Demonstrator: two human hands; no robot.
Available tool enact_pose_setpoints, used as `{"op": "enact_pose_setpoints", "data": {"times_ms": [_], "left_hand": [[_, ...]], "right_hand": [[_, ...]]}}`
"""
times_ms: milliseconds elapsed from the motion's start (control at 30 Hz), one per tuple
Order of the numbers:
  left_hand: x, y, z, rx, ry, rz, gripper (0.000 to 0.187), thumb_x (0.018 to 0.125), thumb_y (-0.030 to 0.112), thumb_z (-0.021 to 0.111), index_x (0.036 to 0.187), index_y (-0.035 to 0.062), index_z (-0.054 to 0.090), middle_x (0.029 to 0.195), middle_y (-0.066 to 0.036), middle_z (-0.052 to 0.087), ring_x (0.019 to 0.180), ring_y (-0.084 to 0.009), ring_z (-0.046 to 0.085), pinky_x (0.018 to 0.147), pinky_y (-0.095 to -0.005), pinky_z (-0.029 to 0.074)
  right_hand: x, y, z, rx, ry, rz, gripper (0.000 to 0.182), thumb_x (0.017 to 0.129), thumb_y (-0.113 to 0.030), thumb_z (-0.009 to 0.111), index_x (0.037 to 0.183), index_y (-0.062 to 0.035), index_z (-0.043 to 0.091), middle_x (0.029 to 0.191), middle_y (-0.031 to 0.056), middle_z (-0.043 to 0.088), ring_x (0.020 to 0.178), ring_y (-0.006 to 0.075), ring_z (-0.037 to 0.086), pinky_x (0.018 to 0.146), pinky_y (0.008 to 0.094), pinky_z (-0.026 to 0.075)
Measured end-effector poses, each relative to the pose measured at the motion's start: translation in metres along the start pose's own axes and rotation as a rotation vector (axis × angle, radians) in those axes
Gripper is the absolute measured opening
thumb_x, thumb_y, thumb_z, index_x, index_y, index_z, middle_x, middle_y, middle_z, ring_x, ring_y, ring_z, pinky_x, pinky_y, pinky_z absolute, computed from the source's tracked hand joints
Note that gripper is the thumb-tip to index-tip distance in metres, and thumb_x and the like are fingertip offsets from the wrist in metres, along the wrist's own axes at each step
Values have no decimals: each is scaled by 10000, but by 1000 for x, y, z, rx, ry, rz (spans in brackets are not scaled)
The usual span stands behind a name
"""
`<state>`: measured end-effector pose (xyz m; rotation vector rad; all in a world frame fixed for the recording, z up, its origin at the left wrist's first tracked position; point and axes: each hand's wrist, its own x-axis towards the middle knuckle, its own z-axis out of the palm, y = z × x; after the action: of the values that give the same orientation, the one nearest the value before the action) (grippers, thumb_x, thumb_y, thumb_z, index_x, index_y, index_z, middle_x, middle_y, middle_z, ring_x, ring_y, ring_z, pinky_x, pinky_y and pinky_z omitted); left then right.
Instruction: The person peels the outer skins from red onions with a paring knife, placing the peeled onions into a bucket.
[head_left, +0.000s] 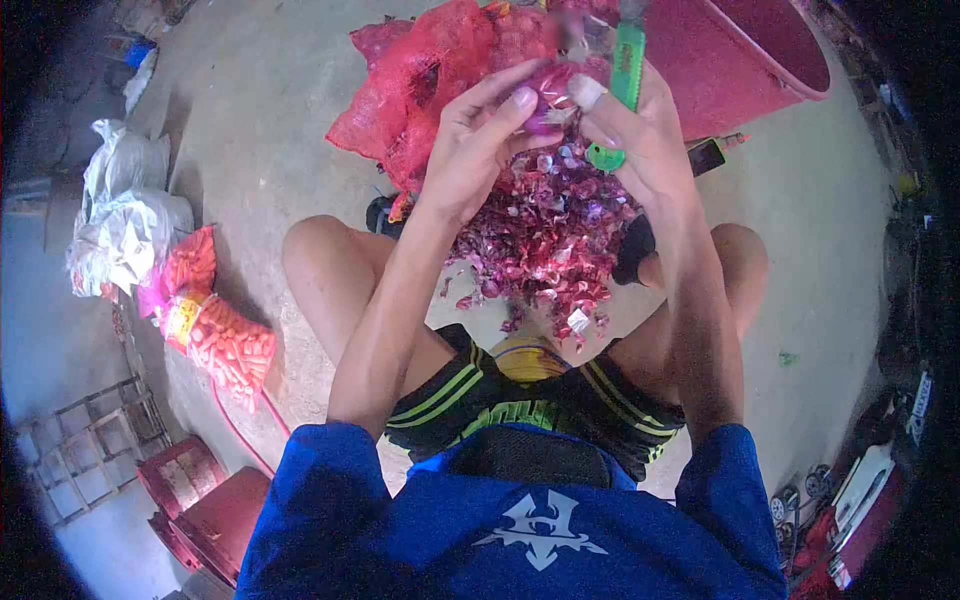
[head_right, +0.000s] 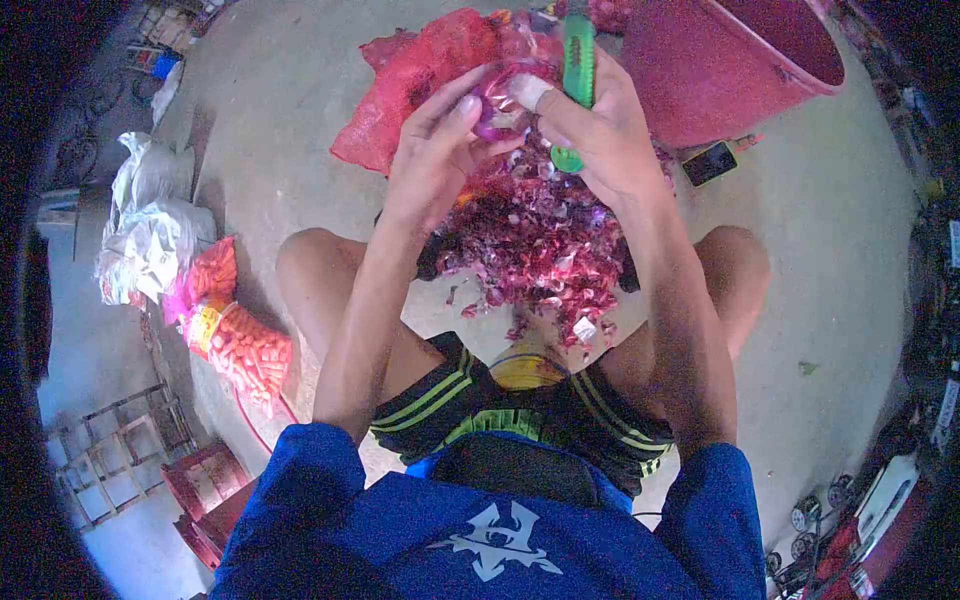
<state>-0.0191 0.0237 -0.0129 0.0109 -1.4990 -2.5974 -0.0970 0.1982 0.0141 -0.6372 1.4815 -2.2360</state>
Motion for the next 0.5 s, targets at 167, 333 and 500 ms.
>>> {"op": "enact_pose_setpoints", "data": {"times_ms": [167,333,500], "left_hand": [[2,0,-2,63,-43,-39,538,1113,367,480,1502,-4,474,1369,-158,651,1165,-286,698,1000,-451,591],[-8,2,9,-160,11,-157,503,1097,404,522,1407,11,566,1274,-127,696,1098,-244,718,916,-401,604],[-13,-8,4,-61,80,-241,457,1012,416,696,1309,71,657,1136,-47,739,941,-149,737,724,-286,587]], "right_hand": [[-3,0,3,131,15,1,529,978,-64,708,1453,1,485,956,-16,624,608,-3,428,527,190,353],[-3,0,3,124,-3,-18,523,964,-44,706,1440,-8,492,930,-18,625,598,10,442,517,193,346],[-7,-6,6,-15,2,-7,483,943,-39,721,1391,-24,542,906,-20,626,592,14,457,513,198,348]]}}
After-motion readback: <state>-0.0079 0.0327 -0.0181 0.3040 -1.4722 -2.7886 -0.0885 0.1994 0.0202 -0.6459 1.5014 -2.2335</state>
